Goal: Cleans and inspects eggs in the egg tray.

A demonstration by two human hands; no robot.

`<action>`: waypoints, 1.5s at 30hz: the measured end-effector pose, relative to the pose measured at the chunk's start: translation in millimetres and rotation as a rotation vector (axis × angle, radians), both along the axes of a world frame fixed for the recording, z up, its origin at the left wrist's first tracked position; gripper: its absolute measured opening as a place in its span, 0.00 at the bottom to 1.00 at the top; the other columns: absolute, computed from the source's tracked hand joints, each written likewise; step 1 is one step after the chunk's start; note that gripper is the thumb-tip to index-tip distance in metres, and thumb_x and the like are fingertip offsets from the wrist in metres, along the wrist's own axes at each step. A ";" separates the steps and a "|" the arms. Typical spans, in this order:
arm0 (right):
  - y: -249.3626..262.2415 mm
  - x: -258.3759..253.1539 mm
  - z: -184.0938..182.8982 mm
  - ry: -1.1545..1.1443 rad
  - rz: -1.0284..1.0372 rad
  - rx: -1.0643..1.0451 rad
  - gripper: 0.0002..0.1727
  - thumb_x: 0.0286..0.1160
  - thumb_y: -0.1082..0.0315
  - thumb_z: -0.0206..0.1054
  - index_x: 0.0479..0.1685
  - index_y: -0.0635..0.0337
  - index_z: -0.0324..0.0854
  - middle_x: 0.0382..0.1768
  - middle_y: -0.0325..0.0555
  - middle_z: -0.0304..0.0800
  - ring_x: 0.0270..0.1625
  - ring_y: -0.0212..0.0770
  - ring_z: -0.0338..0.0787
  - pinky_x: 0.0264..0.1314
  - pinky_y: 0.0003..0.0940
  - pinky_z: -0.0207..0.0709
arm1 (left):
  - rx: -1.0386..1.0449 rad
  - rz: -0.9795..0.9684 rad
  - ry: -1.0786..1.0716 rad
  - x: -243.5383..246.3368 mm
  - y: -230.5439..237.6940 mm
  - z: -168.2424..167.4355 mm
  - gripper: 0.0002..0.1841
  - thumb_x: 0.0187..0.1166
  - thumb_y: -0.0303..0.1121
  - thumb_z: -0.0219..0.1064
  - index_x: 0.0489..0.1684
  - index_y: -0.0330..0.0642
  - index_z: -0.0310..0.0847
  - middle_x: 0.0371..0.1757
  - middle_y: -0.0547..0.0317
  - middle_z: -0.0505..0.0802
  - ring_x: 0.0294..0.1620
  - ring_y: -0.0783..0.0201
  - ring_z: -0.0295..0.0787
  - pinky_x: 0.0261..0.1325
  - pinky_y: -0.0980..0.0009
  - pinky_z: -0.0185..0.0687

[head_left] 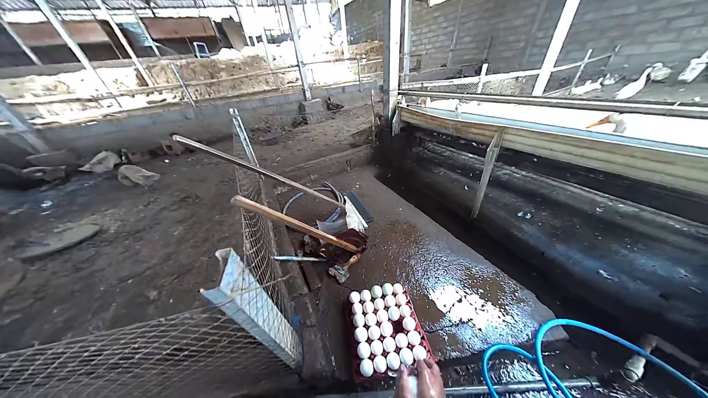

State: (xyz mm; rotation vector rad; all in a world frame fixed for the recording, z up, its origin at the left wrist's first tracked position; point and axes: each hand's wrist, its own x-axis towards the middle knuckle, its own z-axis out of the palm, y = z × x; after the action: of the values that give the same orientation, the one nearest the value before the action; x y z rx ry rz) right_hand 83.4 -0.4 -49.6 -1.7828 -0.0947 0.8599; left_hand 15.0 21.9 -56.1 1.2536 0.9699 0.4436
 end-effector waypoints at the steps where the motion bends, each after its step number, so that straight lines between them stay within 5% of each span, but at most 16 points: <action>1: -0.7 -3.0 2.2 0.013 0.013 0.002 0.26 0.89 0.59 0.55 0.78 0.68 0.70 0.65 0.69 0.83 0.69 0.61 0.84 0.73 0.60 0.74 | -0.026 0.015 0.001 0.4 -1.3 11.6 0.34 0.94 0.48 0.28 0.74 0.29 0.71 0.59 0.38 0.85 0.52 0.56 0.83 0.56 0.58 0.80; 3: -7.2 -16.4 12.1 -0.044 0.076 0.090 0.27 0.86 0.61 0.60 0.78 0.70 0.70 0.66 0.69 0.84 0.70 0.59 0.84 0.75 0.58 0.75 | -0.140 0.088 0.017 5.5 -4.2 62.1 0.31 0.97 0.41 0.30 0.79 0.21 0.64 0.78 0.27 0.76 0.78 0.45 0.73 0.83 0.51 0.63; 8: -0.8 -4.4 2.7 0.104 -0.145 0.061 0.23 0.90 0.63 0.54 0.76 0.69 0.69 0.60 0.68 0.84 0.60 0.58 0.86 0.64 0.58 0.78 | -0.076 -0.025 0.049 -3.2 -5.0 26.8 0.38 0.94 0.53 0.23 0.80 0.30 0.67 0.69 0.31 0.82 0.60 0.49 0.83 0.61 0.52 0.78; 11: -6.9 -17.0 7.0 0.017 -0.054 0.098 0.24 0.88 0.63 0.57 0.75 0.70 0.72 0.62 0.68 0.85 0.65 0.58 0.86 0.70 0.57 0.76 | -0.104 -0.003 -0.027 -1.4 -2.8 25.7 0.36 0.95 0.49 0.26 0.87 0.27 0.57 0.86 0.29 0.66 0.88 0.44 0.61 0.90 0.48 0.51; 13: -4.5 -10.0 -0.7 0.032 -0.097 0.101 0.25 0.85 0.66 0.60 0.76 0.70 0.72 0.63 0.68 0.85 0.64 0.58 0.86 0.68 0.57 0.78 | -0.114 -0.035 0.053 -4.4 -4.0 26.8 0.37 0.94 0.52 0.26 0.86 0.32 0.61 0.79 0.34 0.77 0.77 0.51 0.76 0.80 0.52 0.69; 15: 0.0 -0.3 3.9 0.131 -0.180 0.055 0.25 0.86 0.66 0.58 0.79 0.68 0.67 0.63 0.69 0.82 0.62 0.59 0.85 0.65 0.59 0.77 | -0.083 -0.032 0.105 -1.5 -6.1 17.4 0.39 0.93 0.57 0.24 0.78 0.34 0.70 0.54 0.41 0.86 0.43 0.59 0.82 0.45 0.60 0.79; 19: -9.0 -19.5 39.2 0.063 -0.072 0.060 0.24 0.88 0.64 0.60 0.76 0.71 0.71 0.62 0.66 0.86 0.64 0.55 0.86 0.70 0.54 0.75 | -0.040 -0.040 -0.017 -1.2 -2.9 30.6 0.36 0.95 0.48 0.27 0.88 0.26 0.53 0.90 0.28 0.59 0.92 0.43 0.54 0.92 0.48 0.47; 23: 0.8 -2.4 1.0 0.094 -0.149 0.051 0.27 0.86 0.66 0.59 0.80 0.68 0.65 0.64 0.68 0.82 0.63 0.58 0.85 0.65 0.58 0.77 | -0.092 -0.007 0.047 0.8 -7.6 24.2 0.37 0.95 0.52 0.26 0.85 0.28 0.61 0.81 0.29 0.74 0.79 0.44 0.73 0.80 0.48 0.66; 27: -14.0 -15.5 -45.0 -0.077 -0.044 0.175 0.29 0.86 0.59 0.62 0.80 0.67 0.68 0.66 0.66 0.84 0.65 0.55 0.87 0.69 0.54 0.80 | -0.082 0.015 -0.026 5.0 -1.5 -2.0 0.36 0.95 0.49 0.27 0.80 0.27 0.67 0.80 0.32 0.76 0.83 0.48 0.70 0.86 0.51 0.61; 31: -6.9 -4.1 0.6 0.090 -0.149 0.043 0.31 0.86 0.64 0.59 0.86 0.65 0.59 0.69 0.71 0.79 0.68 0.61 0.83 0.69 0.60 0.75 | -0.114 0.002 0.065 2.3 -10.4 16.8 0.40 0.93 0.56 0.25 0.76 0.30 0.72 0.68 0.33 0.84 0.65 0.49 0.81 0.66 0.51 0.75; 35: -15.0 -18.1 2.5 0.001 -0.047 0.114 0.32 0.84 0.61 0.63 0.82 0.68 0.65 0.71 0.69 0.80 0.73 0.59 0.82 0.77 0.57 0.74 | -0.064 -0.011 -0.069 0.5 -5.1 18.2 0.35 0.95 0.47 0.26 0.83 0.26 0.62 0.82 0.30 0.72 0.84 0.46 0.68 0.87 0.51 0.58; 38: -8.3 -1.2 -0.5 0.111 -0.120 0.060 0.29 0.88 0.60 0.55 0.83 0.66 0.62 0.67 0.68 0.81 0.67 0.58 0.84 0.68 0.58 0.77 | -0.029 -0.006 0.060 0.7 -7.3 13.7 0.40 0.93 0.55 0.22 0.74 0.34 0.74 0.49 0.45 0.88 0.42 0.61 0.85 0.41 0.63 0.81; 39: -5.4 -1.5 4.7 0.141 -0.141 0.049 0.28 0.89 0.58 0.53 0.82 0.65 0.63 0.65 0.67 0.82 0.64 0.58 0.85 0.66 0.58 0.77 | -0.019 0.007 0.044 2.2 -6.9 14.7 0.40 0.93 0.55 0.22 0.74 0.34 0.73 0.50 0.45 0.88 0.43 0.62 0.84 0.43 0.64 0.81; 41: -8.5 -12.5 15.8 0.055 -0.069 0.080 0.30 0.88 0.58 0.57 0.84 0.66 0.62 0.69 0.67 0.82 0.70 0.57 0.85 0.73 0.57 0.77 | -0.038 0.004 -0.064 1.7 -2.1 25.2 0.37 0.94 0.49 0.24 0.83 0.26 0.61 0.79 0.31 0.75 0.80 0.50 0.72 0.84 0.54 0.64; 43: -13.0 -13.4 13.1 -0.006 -0.018 0.078 0.33 0.84 0.59 0.61 0.85 0.65 0.63 0.72 0.66 0.80 0.73 0.57 0.82 0.75 0.57 0.75 | -0.076 -0.036 -0.046 -1.6 -0.8 35.8 0.36 0.95 0.48 0.23 0.87 0.26 0.54 0.86 0.30 0.67 0.86 0.48 0.65 0.88 0.53 0.58; 45: -5.3 5.1 7.6 0.114 -0.078 0.059 0.34 0.84 0.62 0.62 0.86 0.65 0.58 0.72 0.67 0.79 0.70 0.57 0.83 0.71 0.56 0.78 | -0.112 -0.080 0.065 -4.3 2.5 36.7 0.36 0.95 0.48 0.21 0.81 0.33 0.66 0.64 0.41 0.86 0.51 0.60 0.84 0.50 0.64 0.81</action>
State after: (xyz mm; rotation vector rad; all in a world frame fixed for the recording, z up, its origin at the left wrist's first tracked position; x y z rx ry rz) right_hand 88.5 -5.6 -41.9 -1.6681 0.0233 0.8917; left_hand 10.8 24.4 -19.4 1.2070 0.9821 0.2844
